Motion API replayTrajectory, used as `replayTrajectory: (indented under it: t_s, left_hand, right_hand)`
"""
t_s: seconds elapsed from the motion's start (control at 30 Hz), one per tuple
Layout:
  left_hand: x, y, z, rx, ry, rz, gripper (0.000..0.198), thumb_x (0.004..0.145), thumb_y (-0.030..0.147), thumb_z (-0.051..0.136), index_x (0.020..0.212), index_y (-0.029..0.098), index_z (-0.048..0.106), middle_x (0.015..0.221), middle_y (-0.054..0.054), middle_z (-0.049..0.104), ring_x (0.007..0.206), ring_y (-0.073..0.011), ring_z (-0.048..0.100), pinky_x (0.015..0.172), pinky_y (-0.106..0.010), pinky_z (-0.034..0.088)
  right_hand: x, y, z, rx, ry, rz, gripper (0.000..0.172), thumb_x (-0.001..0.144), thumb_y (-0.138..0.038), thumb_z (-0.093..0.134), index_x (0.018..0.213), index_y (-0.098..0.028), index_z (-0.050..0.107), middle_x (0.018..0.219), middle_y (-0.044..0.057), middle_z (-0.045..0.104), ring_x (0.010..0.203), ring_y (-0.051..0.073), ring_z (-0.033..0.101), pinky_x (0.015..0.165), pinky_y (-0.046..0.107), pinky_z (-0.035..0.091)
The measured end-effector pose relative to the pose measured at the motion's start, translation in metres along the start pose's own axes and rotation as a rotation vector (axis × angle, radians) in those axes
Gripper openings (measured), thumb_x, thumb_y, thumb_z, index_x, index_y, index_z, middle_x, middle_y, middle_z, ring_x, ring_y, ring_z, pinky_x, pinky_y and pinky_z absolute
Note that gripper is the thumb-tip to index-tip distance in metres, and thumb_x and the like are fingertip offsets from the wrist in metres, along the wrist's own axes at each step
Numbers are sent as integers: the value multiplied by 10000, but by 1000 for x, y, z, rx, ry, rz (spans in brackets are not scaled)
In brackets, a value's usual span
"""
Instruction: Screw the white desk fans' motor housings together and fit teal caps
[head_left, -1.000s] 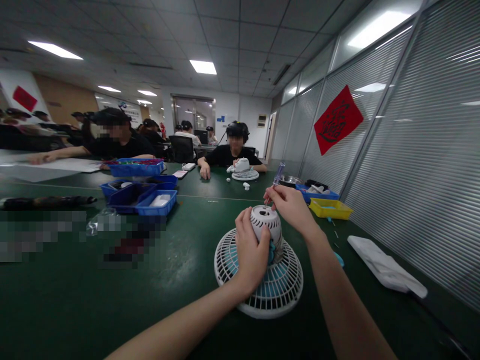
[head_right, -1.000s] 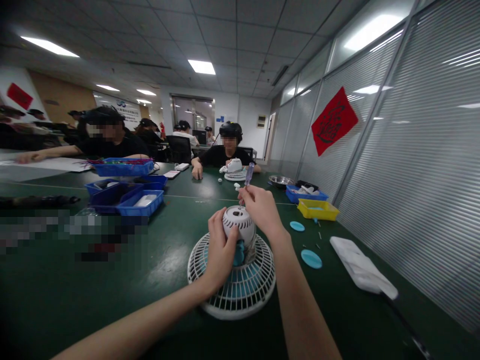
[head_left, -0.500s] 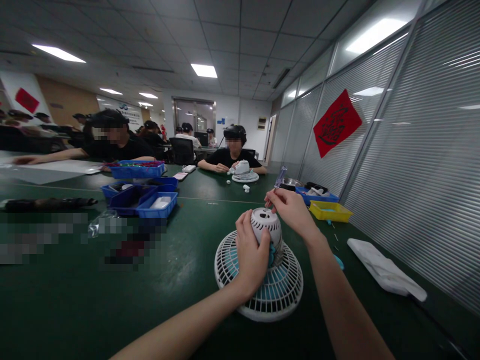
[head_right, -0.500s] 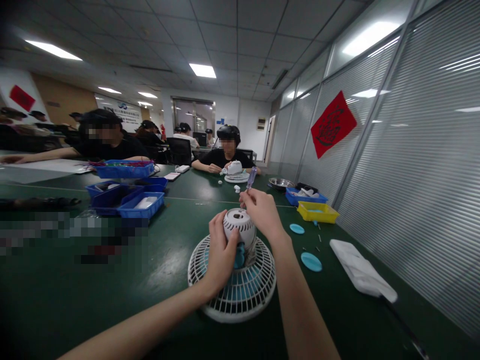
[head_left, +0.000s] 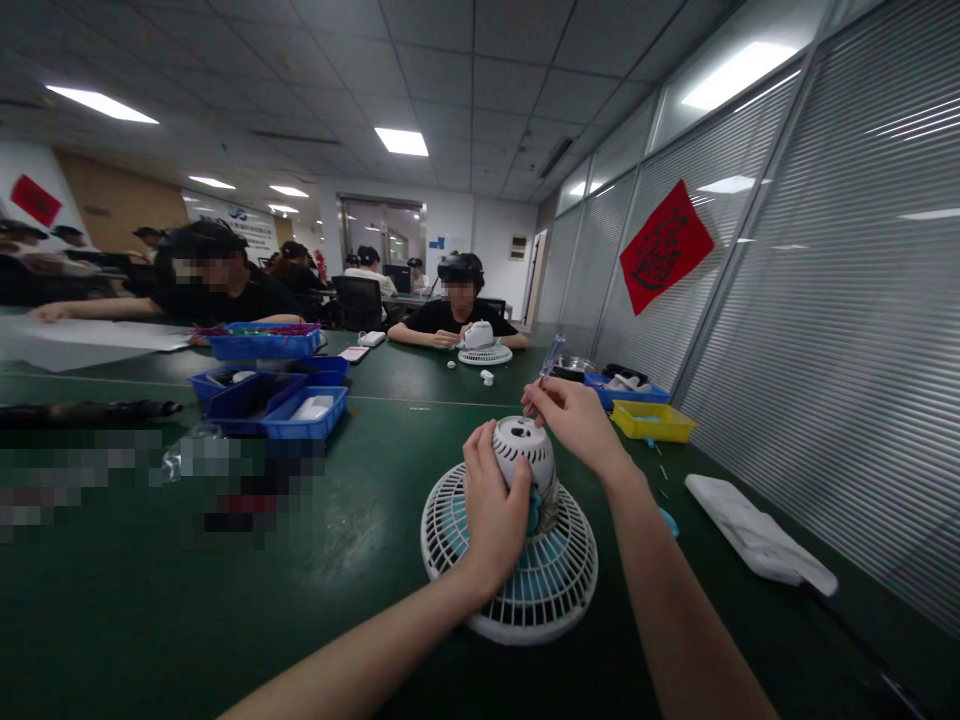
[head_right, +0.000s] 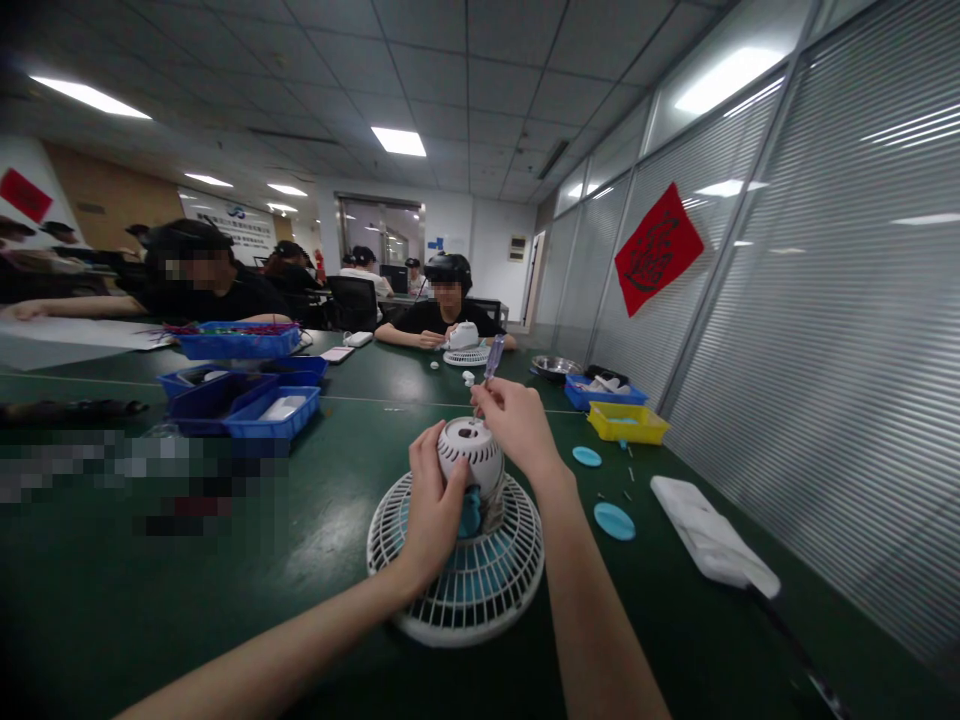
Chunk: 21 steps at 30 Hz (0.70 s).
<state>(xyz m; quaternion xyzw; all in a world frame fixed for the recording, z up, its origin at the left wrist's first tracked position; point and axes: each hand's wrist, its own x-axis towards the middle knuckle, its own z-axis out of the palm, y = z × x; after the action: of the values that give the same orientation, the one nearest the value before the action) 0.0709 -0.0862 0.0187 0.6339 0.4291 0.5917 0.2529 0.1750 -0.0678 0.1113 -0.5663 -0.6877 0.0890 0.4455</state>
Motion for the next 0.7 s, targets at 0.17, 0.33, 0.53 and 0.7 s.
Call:
replayTrajectory:
  t_s: [0.17,0.33,0.53,0.7]
  left_hand:
    - [0,0,0,2,-3,-1,429,840,309,357,1241,158,353,1272,-115,361,1220,-218,350,1054,-418,275]
    - [0,0,0,3,-7,-3,436,841,310,355,1247,152,349,1274,-116,359,1224,-217,342,1060,-421,265]
    - [1,1,0,6,-10,-7,448,831,308,356,1239,122,361,1262,-128,368,1219,-222,342,1062,-420,259]
    - [1,1,0,4,-6,-4,452,829,311,356,1236,114,361,1257,-132,370,1211,-224,344,1061,-426,260]
  right_hand:
    - [-1,0,-1,-6,6,-9,247,846,-268,473,685,-146,616,658,32,649,530,110,577,572,237,449]
    - [-2,0,-3,-28,9,-11,254,843,-273,482,678,-148,630,629,27,642,541,120,586,568,236,442]
    - [-2,-1,-2,-18,-8,-39,260,839,-291,494,676,-153,643,635,23,636,536,116,574,530,224,433]
    - [-1,1,-1,46,17,-17,199,813,-276,527,682,-152,613,635,24,632,513,115,565,517,228,447]
